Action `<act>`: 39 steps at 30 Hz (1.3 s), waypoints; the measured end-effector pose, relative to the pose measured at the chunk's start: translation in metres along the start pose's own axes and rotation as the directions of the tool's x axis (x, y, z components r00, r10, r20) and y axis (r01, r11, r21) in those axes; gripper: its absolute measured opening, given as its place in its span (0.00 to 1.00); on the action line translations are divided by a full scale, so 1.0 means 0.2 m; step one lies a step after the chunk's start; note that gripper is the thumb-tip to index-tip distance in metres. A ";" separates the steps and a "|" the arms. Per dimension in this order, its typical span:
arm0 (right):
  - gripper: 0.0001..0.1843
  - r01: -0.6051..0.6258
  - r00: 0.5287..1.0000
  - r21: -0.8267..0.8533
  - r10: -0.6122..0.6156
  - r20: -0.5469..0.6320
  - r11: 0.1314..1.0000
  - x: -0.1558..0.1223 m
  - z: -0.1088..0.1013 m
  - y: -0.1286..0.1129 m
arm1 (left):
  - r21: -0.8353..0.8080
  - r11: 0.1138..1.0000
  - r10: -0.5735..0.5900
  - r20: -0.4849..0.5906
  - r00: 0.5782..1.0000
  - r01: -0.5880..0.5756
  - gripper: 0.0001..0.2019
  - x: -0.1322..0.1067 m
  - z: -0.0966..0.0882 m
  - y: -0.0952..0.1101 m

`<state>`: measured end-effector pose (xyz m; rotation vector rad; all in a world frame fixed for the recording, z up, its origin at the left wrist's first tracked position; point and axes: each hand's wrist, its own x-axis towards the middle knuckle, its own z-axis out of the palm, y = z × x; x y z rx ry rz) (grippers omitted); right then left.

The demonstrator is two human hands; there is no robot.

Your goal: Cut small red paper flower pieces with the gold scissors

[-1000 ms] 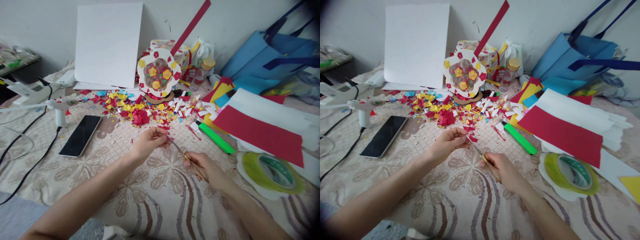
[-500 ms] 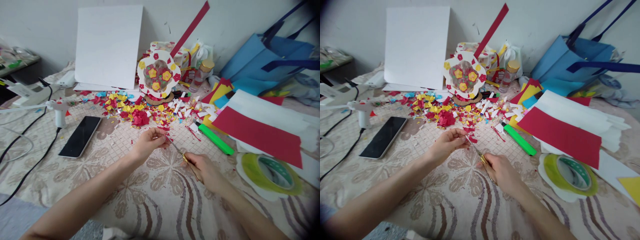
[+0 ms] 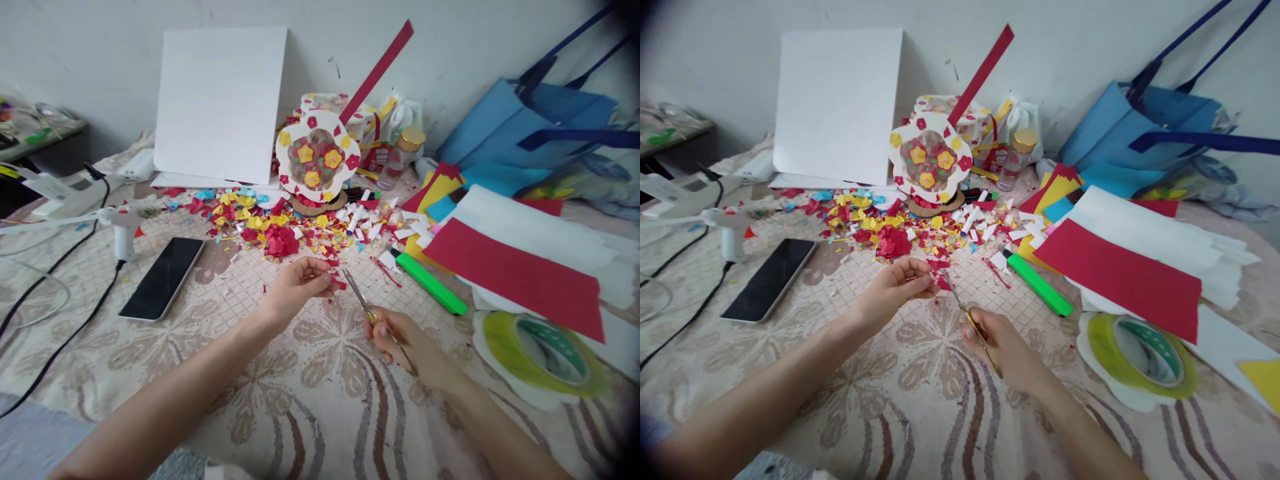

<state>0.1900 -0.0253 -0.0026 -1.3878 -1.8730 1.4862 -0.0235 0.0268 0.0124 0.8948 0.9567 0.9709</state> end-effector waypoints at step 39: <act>0.24 0.002 0.994 -0.129 0.013 0.113 0.992 -0.01 -0.06 -0.01 | -0.002 1.000 -0.015 0.092 0.996 0.015 0.12 0.00 0.00 -0.01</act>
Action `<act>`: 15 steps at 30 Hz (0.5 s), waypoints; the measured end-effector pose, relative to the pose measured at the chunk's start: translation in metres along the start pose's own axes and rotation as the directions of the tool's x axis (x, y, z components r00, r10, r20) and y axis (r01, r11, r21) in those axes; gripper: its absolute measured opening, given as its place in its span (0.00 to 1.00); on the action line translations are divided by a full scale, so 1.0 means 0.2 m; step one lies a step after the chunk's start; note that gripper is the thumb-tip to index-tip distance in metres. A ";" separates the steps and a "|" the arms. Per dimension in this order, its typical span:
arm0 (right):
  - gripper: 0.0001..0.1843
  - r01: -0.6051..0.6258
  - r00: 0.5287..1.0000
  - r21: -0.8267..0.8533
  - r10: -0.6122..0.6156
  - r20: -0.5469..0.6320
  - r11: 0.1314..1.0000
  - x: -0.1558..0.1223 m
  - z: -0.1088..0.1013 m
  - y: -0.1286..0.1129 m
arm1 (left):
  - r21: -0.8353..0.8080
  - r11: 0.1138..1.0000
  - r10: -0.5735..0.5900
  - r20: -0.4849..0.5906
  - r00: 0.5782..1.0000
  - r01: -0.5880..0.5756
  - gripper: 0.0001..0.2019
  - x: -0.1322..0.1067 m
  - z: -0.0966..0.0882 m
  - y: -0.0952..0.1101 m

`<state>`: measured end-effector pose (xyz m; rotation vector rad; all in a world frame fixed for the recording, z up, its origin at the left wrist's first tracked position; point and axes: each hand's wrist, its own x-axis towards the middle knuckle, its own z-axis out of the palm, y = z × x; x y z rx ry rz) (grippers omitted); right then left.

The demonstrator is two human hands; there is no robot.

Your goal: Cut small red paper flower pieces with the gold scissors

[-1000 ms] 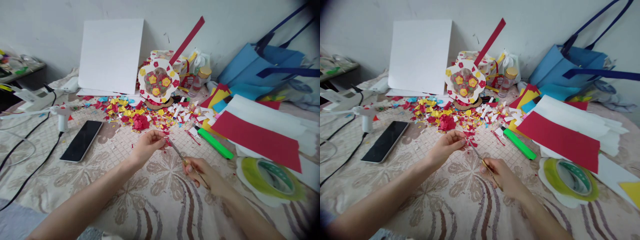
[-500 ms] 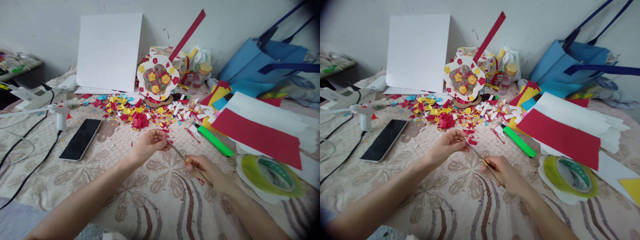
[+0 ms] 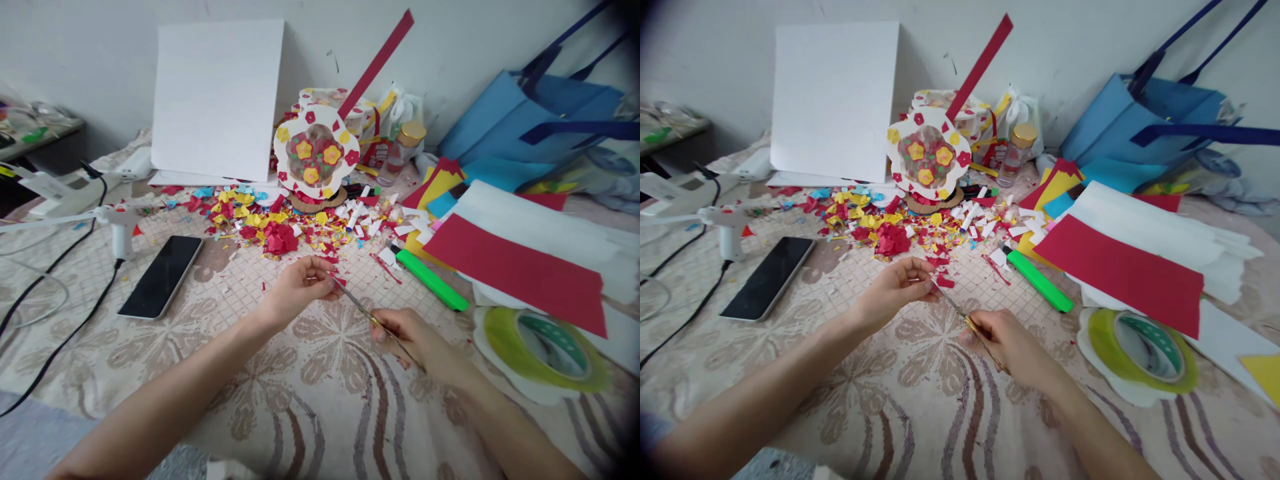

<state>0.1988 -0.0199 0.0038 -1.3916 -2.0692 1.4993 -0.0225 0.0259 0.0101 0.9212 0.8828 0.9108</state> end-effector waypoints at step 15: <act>0.25 -0.003 0.999 -0.118 -0.003 -0.051 0.993 0.00 0.00 -0.05 | -0.011 1.000 0.022 -0.027 0.999 -0.022 0.11 0.00 0.00 -0.02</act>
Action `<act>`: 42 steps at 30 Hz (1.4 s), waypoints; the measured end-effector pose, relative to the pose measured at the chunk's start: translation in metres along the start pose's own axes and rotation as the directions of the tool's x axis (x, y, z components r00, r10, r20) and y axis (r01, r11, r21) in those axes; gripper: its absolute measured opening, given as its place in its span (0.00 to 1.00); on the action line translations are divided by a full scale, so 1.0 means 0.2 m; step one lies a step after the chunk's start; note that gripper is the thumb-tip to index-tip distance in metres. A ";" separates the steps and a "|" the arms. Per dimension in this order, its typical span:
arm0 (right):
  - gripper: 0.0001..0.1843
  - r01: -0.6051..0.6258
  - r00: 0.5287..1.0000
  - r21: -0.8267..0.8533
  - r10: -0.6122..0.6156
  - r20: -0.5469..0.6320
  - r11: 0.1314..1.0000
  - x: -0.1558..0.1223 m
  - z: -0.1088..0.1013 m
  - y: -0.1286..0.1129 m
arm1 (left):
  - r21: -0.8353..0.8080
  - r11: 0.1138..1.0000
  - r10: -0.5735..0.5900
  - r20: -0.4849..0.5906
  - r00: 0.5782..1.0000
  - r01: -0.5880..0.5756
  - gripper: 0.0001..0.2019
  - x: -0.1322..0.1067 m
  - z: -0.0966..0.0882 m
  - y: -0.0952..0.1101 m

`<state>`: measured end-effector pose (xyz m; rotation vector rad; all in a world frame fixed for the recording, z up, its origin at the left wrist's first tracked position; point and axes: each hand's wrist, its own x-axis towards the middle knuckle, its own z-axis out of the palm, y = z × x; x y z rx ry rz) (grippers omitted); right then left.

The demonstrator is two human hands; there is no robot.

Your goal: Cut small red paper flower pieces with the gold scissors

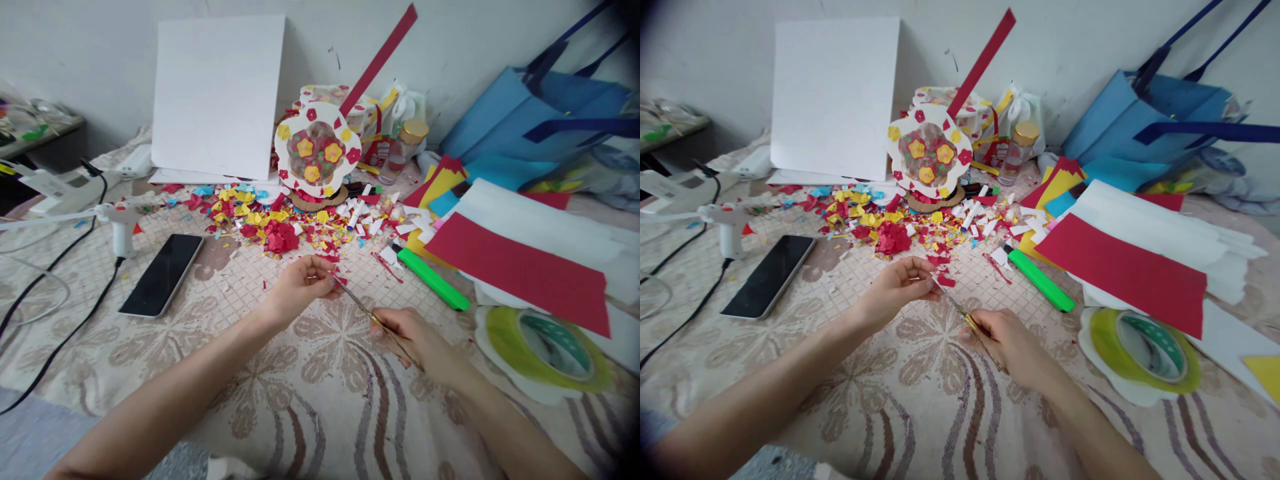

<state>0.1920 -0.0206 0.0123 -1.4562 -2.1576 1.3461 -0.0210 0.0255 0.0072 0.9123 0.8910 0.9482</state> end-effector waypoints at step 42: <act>0.24 -0.009 1.000 0.113 0.007 0.021 0.994 0.01 0.04 0.02 | -0.216 0.972 -0.120 -0.108 0.987 0.094 0.08 0.00 -0.01 0.03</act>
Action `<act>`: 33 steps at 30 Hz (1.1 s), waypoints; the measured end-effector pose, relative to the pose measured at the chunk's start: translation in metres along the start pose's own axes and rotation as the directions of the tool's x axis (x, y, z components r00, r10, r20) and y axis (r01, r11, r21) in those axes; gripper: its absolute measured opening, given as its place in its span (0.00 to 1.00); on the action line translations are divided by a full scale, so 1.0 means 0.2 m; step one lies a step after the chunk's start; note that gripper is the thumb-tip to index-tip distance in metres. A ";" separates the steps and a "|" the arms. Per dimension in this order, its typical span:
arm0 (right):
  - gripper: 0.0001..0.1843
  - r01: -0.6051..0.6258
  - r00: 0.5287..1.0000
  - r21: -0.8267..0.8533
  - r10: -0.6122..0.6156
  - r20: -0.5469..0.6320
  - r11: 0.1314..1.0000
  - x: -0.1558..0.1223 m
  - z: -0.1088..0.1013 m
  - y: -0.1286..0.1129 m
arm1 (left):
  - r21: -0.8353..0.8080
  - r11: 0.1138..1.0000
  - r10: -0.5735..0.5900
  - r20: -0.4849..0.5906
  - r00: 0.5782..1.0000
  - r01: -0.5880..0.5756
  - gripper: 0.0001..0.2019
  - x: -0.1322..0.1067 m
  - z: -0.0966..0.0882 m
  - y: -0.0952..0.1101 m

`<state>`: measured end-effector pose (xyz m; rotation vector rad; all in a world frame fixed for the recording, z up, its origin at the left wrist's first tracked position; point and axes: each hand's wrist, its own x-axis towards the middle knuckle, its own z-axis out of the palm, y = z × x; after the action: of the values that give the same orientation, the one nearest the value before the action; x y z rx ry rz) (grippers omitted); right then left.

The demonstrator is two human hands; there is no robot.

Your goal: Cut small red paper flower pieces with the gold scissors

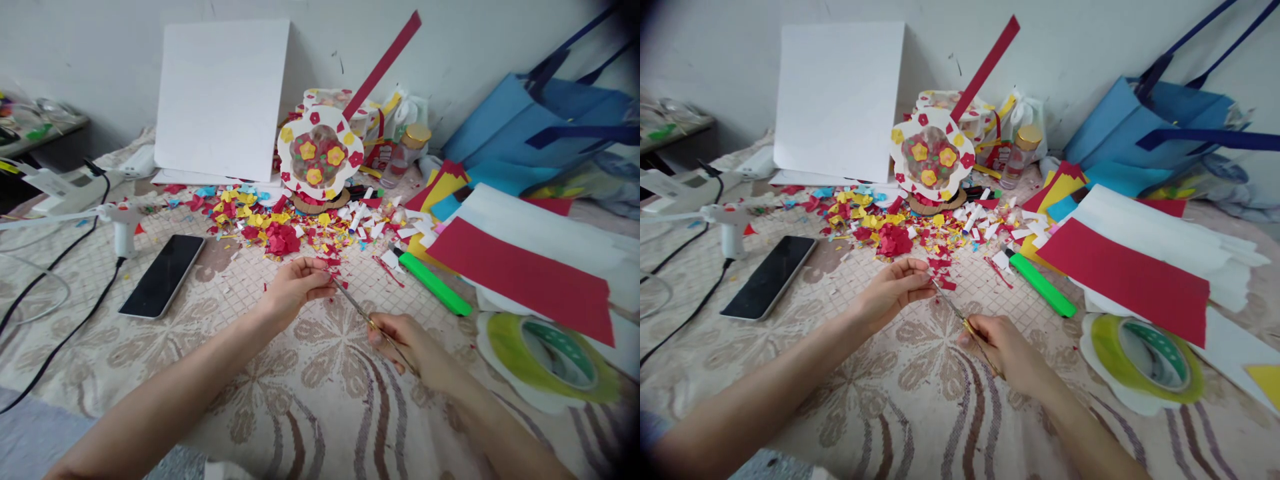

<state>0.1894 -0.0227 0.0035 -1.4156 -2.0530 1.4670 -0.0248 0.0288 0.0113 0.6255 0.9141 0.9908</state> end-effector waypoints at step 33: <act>0.23 -0.015 0.988 -0.387 -0.045 -0.146 0.922 0.01 0.02 -0.04 | 0.077 0.994 0.080 -0.037 0.996 -0.077 0.11 0.00 0.01 -0.01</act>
<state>0.1811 -0.0235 0.0067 -1.5883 -2.3344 0.9407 -0.0220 0.0276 0.0097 0.7121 0.9714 1.0462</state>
